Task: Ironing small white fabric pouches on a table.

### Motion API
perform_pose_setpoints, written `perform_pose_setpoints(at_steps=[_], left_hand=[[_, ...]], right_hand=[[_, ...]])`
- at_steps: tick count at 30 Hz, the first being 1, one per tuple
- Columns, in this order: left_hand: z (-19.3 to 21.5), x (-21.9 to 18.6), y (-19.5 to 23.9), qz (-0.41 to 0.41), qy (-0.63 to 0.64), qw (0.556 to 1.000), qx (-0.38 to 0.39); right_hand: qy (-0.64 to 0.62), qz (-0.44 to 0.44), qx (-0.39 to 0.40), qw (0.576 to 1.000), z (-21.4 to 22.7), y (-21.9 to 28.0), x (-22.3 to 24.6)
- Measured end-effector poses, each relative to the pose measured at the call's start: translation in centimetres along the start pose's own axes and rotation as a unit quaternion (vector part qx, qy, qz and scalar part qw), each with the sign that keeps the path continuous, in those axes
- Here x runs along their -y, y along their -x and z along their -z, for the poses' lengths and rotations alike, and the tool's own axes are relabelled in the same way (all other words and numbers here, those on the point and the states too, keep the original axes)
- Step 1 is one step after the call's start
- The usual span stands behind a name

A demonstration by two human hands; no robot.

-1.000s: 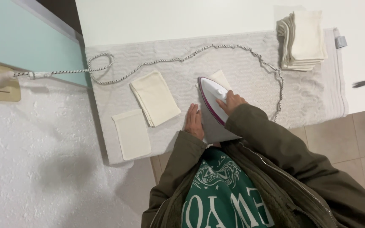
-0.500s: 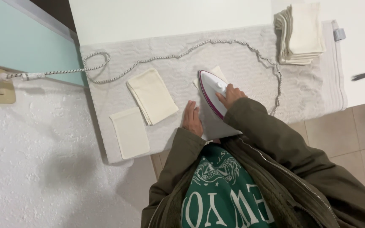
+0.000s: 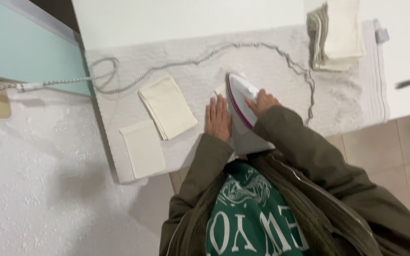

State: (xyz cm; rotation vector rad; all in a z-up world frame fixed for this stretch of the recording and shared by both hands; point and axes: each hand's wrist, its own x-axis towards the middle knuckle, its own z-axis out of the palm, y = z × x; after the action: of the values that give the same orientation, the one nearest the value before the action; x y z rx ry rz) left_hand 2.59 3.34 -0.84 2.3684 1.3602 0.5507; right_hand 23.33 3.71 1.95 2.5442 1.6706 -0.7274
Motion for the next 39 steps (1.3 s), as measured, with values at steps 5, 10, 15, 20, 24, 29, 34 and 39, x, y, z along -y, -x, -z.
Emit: perform_pose_setpoints(at_steps=[5,10,15,20,24,29,34,39], left_hand=[[-0.5,0.2,-0.2,-0.009,-0.016,1.0,0.002],[-0.9,-0.1,0.3,0.0,-0.019,1.0,0.01],[-0.8,0.0,0.0,0.0,-0.038,0.999,-0.003],[-1.1,0.0,0.3,-0.001,-0.05,0.999,-0.002],[-0.7,-0.2,0.0,0.001,-0.057,0.998,-0.003],[-1.2,0.0,0.0,-0.002,-0.063,0.998,-0.003],[-1.3,-0.6,-0.2,0.009,-0.055,0.998,0.004],[0.1,-1.8,-3.4,0.054,-0.103,0.99,0.075]], right_hand=[[-0.005,-0.005,0.045,0.999,1.7,-0.5,0.1],[-0.038,-0.021,0.047,0.998,2.4,0.0,0.3],[-0.01,-0.008,0.052,0.999,1.1,-1.7,-1.3],[-0.025,-0.026,0.065,0.997,1.4,-1.8,-1.5],[-0.046,-0.062,0.1,0.992,2.4,-1.5,-1.0],[-0.019,-0.025,0.039,0.999,2.5,-1.2,-1.3],[-0.043,-0.042,0.056,0.997,3.3,-0.6,-1.3],[-0.011,-0.028,0.016,0.999,2.1,0.3,-3.9]])
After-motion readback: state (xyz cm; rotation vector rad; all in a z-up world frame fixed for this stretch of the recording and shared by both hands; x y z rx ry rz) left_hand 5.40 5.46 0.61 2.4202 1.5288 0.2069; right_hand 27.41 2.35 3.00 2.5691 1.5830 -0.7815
